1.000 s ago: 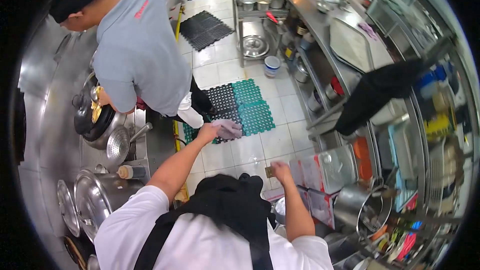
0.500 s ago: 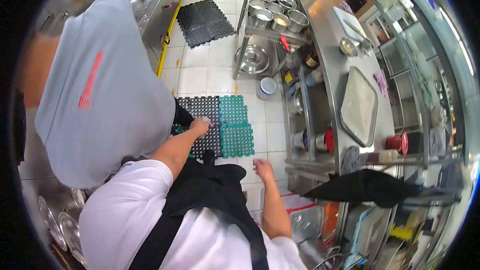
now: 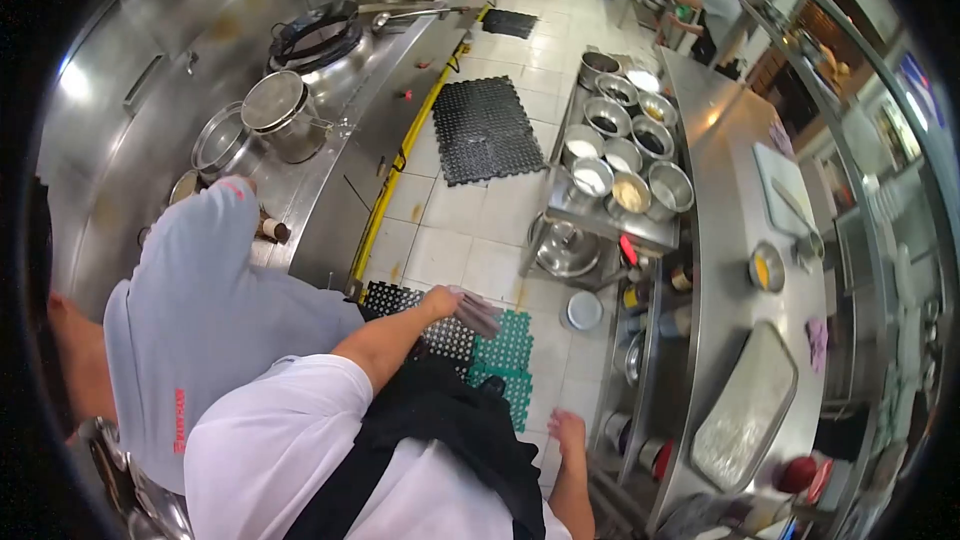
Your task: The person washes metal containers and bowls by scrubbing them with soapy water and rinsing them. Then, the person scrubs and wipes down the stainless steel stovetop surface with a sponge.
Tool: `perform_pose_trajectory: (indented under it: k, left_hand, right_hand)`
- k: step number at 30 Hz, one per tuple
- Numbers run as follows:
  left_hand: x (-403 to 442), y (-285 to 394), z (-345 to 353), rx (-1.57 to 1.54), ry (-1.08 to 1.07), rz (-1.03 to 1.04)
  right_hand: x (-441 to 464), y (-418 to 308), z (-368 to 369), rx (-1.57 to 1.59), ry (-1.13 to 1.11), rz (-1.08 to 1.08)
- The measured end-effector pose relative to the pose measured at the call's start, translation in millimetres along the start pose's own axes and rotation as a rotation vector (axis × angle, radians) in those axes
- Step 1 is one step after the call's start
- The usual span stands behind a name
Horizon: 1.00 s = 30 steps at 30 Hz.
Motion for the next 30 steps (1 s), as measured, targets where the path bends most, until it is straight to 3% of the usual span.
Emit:
perform_pose_trajectory:
  k: [4, 5, 7, 9, 11, 13, 15, 16, 18, 20, 26, 30]
  left_hand:
    - [63, -24, -43, 0.066, 0.115, 0.08]
    - [125, -55, -20, 0.232, 0.112, 0.121]
    - [79, -6, -97, 0.478, 0.146, 0.238]
    - [170, -55, -85, 0.047, 0.216, 0.227]
    - [205, -51, -112, 0.015, 0.422, 0.338]
    - [206, -25, -180, -0.087, 0.352, 0.397]
    - [217, -9, -238, -0.543, 0.179, 0.182]
    - [225, 2, -266, -0.683, 0.25, 0.047]
    - [275, 1, -300, -0.806, 0.32, 0.036]
    - [291, 23, -345, -0.852, 0.237, -0.056]
    - [418, 49, -421, -0.763, 0.077, 0.014]
    - [465, 61, -458, -0.758, 0.06, -0.045]
  right_hand:
    - [83, -186, 48, -0.192, -0.156, -0.275]
    - [100, -226, 61, -0.193, -0.193, -0.384]
    - [120, -302, 90, -0.14, -0.261, -0.535]
    - [124, -372, 125, -0.087, -0.289, -0.603]
    - [135, -423, 141, -0.062, -0.276, -0.63]
    - [142, -444, 152, 0.018, -0.267, -0.611]
    - [145, -468, 160, 0.021, -0.262, -0.621]
    - [150, -478, 161, 0.037, -0.249, -0.631]
    - [161, -487, 157, 0.063, -0.197, -0.62]
    - [174, -502, 154, 0.095, -0.137, -0.63]
    - [216, -552, 150, 0.113, 0.052, -0.659]
    - [262, -626, 181, 0.117, 0.049, -0.639]
Point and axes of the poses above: each hand's wrist, its own x-axis towards the middle knuckle, its own z-axis out of the palm, y = z × x, the point moved 3 cm from there along x, towards the middle knuckle, and after that the axes turned 9 degrees about -z, right-handed, at the moved point
